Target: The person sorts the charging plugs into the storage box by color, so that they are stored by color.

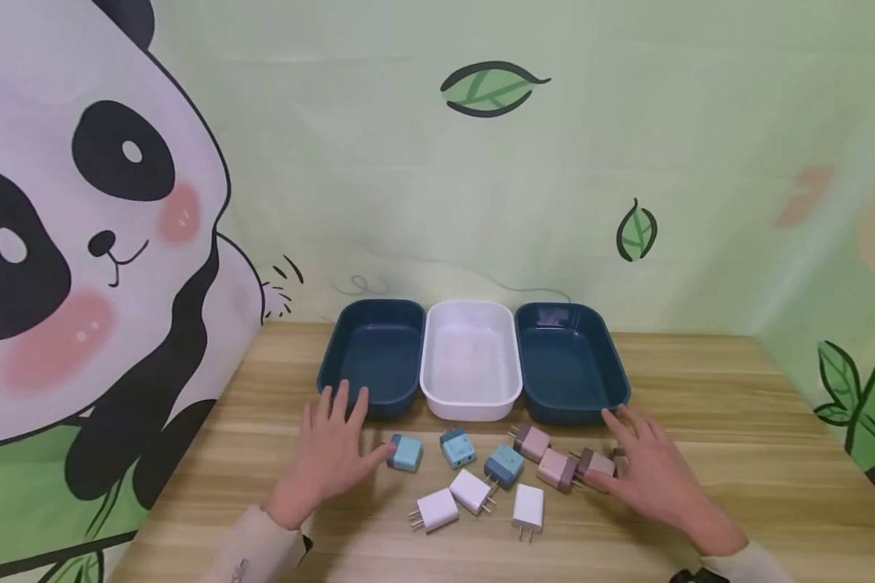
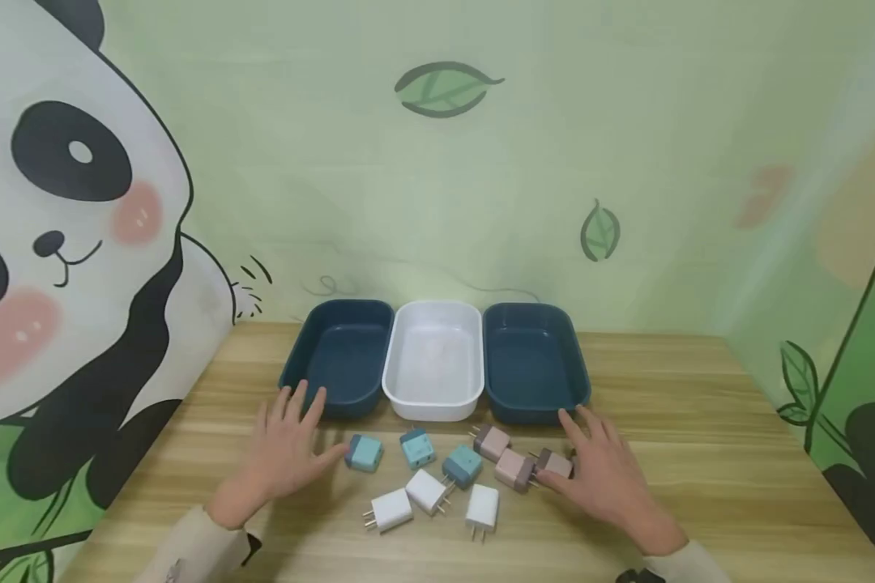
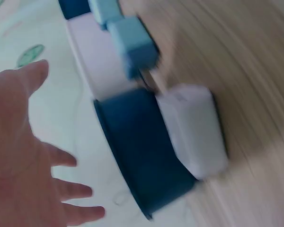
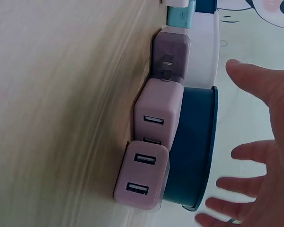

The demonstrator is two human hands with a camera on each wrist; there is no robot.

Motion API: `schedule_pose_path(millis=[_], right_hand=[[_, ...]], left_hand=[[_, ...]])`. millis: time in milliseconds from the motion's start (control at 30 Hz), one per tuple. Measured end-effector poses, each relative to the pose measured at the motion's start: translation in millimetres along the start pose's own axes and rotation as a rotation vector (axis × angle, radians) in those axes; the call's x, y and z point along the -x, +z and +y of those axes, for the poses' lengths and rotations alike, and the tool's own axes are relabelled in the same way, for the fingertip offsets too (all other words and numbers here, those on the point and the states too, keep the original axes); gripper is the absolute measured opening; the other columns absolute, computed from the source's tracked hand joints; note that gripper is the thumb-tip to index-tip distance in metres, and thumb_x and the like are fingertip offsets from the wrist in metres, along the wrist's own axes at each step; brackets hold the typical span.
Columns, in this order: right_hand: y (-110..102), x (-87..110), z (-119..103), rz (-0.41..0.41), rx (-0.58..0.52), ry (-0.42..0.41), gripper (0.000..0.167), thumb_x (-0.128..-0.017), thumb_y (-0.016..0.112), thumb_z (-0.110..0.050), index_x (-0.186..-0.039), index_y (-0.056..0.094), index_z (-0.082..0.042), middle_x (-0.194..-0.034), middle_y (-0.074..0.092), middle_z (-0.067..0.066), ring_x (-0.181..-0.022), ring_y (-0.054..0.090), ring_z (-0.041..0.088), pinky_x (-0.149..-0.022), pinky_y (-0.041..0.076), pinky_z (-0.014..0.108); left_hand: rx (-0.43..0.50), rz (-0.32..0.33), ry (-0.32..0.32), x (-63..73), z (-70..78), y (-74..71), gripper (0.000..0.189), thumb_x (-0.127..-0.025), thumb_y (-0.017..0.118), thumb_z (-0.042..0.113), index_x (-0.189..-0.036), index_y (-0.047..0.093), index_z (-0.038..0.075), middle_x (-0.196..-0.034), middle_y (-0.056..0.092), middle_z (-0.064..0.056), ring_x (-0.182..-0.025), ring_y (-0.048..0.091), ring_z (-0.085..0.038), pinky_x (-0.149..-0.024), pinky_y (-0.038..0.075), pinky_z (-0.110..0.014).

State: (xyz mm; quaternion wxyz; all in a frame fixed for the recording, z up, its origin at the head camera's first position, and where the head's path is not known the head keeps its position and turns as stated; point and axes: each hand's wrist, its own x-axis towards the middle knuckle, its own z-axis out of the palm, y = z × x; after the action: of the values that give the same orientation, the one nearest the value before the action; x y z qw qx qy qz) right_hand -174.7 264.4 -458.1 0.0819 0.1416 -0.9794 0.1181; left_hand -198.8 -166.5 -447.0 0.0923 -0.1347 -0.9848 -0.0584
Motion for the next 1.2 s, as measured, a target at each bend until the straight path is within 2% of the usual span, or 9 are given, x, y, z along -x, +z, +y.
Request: schedule_pose_path(millis=[133, 267, 400, 567, 700, 800, 967, 1200], right_hand=[[0, -1.5, -3, -0.001, -0.057, -0.048, 0.082, -0.077, 0.073, -0.051, -0.135, 0.047, 0.001, -0.132, 0.045, 0.024, -0.12, 0.04, 0.043, -0.095, 0.036, 0.06], [4, -2.0, -7, -0.004, -0.108, -0.096, 0.071, -0.077, 0.076, -0.041, -0.131, 0.053, -0.001, -0.122, 0.053, 0.017, -0.113, 0.048, 0.036, -0.091, 0.043, 0.053], [9, -2.9, -12, -0.014, -0.147, -0.131, 0.064, -0.077, 0.077, -0.038, -0.126, 0.056, -0.003, -0.113, 0.057, 0.008, -0.1, 0.054, 0.023, -0.082, 0.048, 0.045], [13, -4.0, -21, -0.11, -0.188, -0.176, 0.057, -0.08, 0.074, -0.039, -0.122, 0.059, -0.005, -0.103, 0.055, -0.003, -0.084, 0.051, 0.011, -0.071, 0.048, 0.033], [16, -3.3, -30, -0.156, -0.189, -0.222, 0.052, -0.082, 0.072, -0.041, -0.12, 0.06, -0.008, -0.104, 0.055, -0.006, -0.087, 0.05, 0.009, -0.073, 0.048, 0.033], [19, -1.4, -35, -0.185, -0.178, -0.263, 0.053, -0.081, 0.07, -0.046, -0.118, 0.062, -0.01, -0.108, 0.055, -0.004, -0.095, 0.051, 0.011, -0.08, 0.049, 0.036], [23, -2.0, -42, -0.249, -0.19, -0.349, 0.058, -0.079, 0.069, -0.055, -0.117, 0.063, -0.012, -0.111, 0.057, -0.005, -0.099, 0.051, 0.01, -0.085, 0.049, 0.036], [29, -6.5, -46, -0.246, -0.16, -0.44, 0.067, -0.078, 0.065, -0.061, -0.123, 0.061, -0.012, -0.113, 0.056, -0.006, -0.099, 0.05, 0.006, -0.085, 0.049, 0.033]], left_hand=[[-0.002, 0.068, 0.005, -11.7, -17.5, -0.4, 0.096, -0.079, 0.06, 0.065, -0.143, 0.034, -0.003, -0.143, 0.031, -0.031, -0.128, 0.031, -0.049, -0.101, 0.026, -0.063], [0.022, 0.067, -0.005, -23.1, -34.4, 1.8, 0.1, -0.079, 0.061, 0.064, -0.143, 0.03, -0.005, -0.144, 0.03, -0.031, -0.126, 0.034, -0.048, -0.1, 0.03, -0.061], [0.078, 0.025, -0.011, -36.8, -48.9, 4.6, 0.1, -0.081, 0.061, 0.062, -0.145, 0.026, -0.006, -0.145, 0.026, -0.032, -0.126, 0.034, -0.049, -0.099, 0.031, -0.061], [0.171, -0.053, -0.029, -50.9, -64.3, 5.8, 0.099, -0.083, 0.061, 0.058, -0.145, 0.022, -0.009, -0.147, 0.02, -0.033, -0.13, 0.028, -0.05, -0.102, 0.027, -0.061], [0.243, -0.103, -0.059, -60.1, -73.6, 9.1, 0.101, -0.084, 0.06, 0.059, -0.146, 0.017, -0.009, -0.15, 0.013, -0.031, -0.134, 0.021, -0.048, -0.105, 0.024, -0.059], [0.284, -0.135, -0.079, -62.8, -77.3, 15.2, 0.104, -0.084, 0.06, 0.059, -0.146, 0.013, -0.01, -0.151, 0.008, -0.03, -0.135, 0.017, -0.047, -0.106, 0.023, -0.058], [0.373, -0.187, -0.096, -64.7, -80.2, 23.6, 0.107, -0.084, 0.061, 0.057, -0.147, 0.005, -0.009, -0.153, -0.001, -0.028, -0.138, 0.011, -0.045, -0.107, 0.021, -0.056], [0.462, -0.193, -0.109, -69.1, -85.0, 30.3, 0.106, -0.086, 0.063, 0.051, -0.147, 0.001, -0.008, -0.152, -0.004, -0.028, -0.138, 0.011, -0.044, -0.106, 0.021, -0.057]])
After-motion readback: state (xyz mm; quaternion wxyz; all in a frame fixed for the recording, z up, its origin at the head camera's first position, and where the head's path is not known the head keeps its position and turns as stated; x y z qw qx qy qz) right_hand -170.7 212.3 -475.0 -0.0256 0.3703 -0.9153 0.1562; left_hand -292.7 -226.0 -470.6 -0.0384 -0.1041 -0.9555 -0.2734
